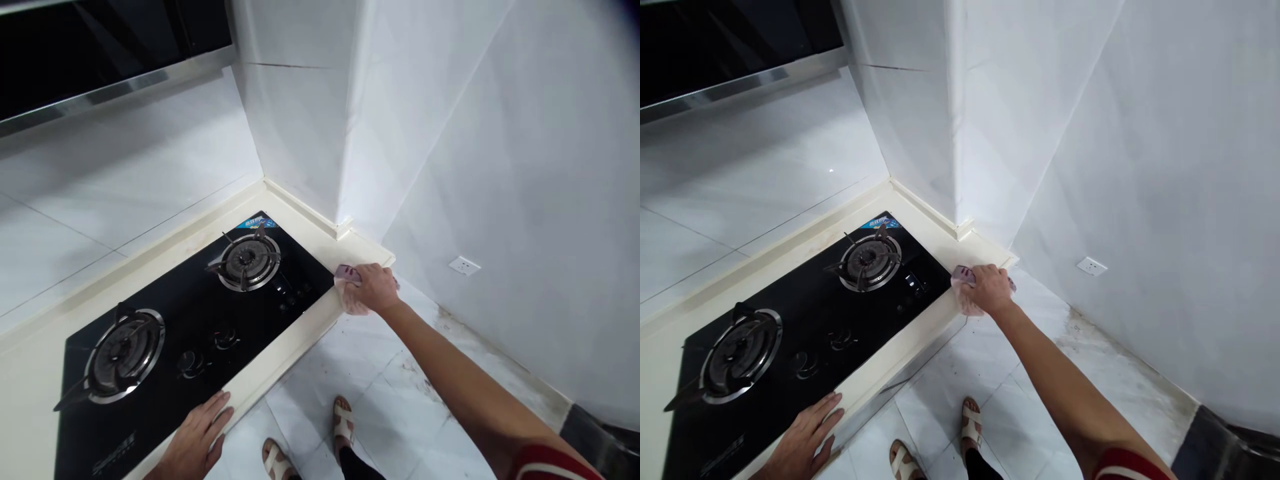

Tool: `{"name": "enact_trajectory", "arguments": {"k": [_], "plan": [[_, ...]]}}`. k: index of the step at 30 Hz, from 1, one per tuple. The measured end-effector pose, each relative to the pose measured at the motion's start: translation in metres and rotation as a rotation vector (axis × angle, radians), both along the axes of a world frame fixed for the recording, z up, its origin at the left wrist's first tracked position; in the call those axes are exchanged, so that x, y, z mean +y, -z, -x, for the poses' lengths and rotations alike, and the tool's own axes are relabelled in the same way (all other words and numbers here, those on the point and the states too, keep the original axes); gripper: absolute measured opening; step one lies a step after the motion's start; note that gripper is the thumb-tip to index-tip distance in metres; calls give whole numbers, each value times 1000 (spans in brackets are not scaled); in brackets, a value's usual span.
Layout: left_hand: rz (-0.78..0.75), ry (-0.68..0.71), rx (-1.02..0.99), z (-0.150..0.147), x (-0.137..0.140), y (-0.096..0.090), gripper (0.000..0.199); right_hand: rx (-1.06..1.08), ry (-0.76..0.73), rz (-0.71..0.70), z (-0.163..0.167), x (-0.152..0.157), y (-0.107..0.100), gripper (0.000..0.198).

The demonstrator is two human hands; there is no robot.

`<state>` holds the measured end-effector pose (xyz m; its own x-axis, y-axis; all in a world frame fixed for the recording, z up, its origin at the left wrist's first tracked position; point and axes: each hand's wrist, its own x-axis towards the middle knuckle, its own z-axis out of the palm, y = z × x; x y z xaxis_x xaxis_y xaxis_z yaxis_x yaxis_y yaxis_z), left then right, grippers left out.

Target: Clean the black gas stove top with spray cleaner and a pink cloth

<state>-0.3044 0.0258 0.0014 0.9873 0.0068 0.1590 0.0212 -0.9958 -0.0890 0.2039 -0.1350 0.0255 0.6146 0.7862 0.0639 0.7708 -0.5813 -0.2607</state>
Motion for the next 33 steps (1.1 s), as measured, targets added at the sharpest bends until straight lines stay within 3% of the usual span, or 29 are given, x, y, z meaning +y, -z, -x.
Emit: {"name": "enact_trajectory", "arguments": {"k": [3, 8, 13, 16, 19, 21, 23, 27, 30, 33], "plan": [[23, -4, 5, -2, -2, -2, 40, -132, -67, -25, 18, 2, 3, 41], [20, -9, 17, -2, -3, -3, 40, -187, -138, -13, 95, 11, 2, 45], [-8, -4, 28, 1, 0, 1, 39, 56, -404, -14, 192, 26, -8, 45], [-23, -15, 22, 2, 1, 3, 39, 131, -662, -84, 246, 38, -7, 56], [-17, -16, -10, 1, 0, 2, 37, 195, -819, -153, 261, 43, -2, 58], [-8, -16, -4, 0, -2, 1, 37, 224, -806, -146, 241, 39, 2, 52], [6, -26, 13, -1, -4, -1, 38, 216, -685, -117, 196, 29, 8, 44], [54, -50, 31, -1, -9, -3, 42, 48, -190, -25, 66, 1, 17, 29], [79, -59, 30, -2, -12, -5, 43, -88, 29, -16, -15, -13, 21, 35], [97, -72, 39, -3, -15, -7, 43, -191, 173, -31, -39, -15, 26, 37]]}}
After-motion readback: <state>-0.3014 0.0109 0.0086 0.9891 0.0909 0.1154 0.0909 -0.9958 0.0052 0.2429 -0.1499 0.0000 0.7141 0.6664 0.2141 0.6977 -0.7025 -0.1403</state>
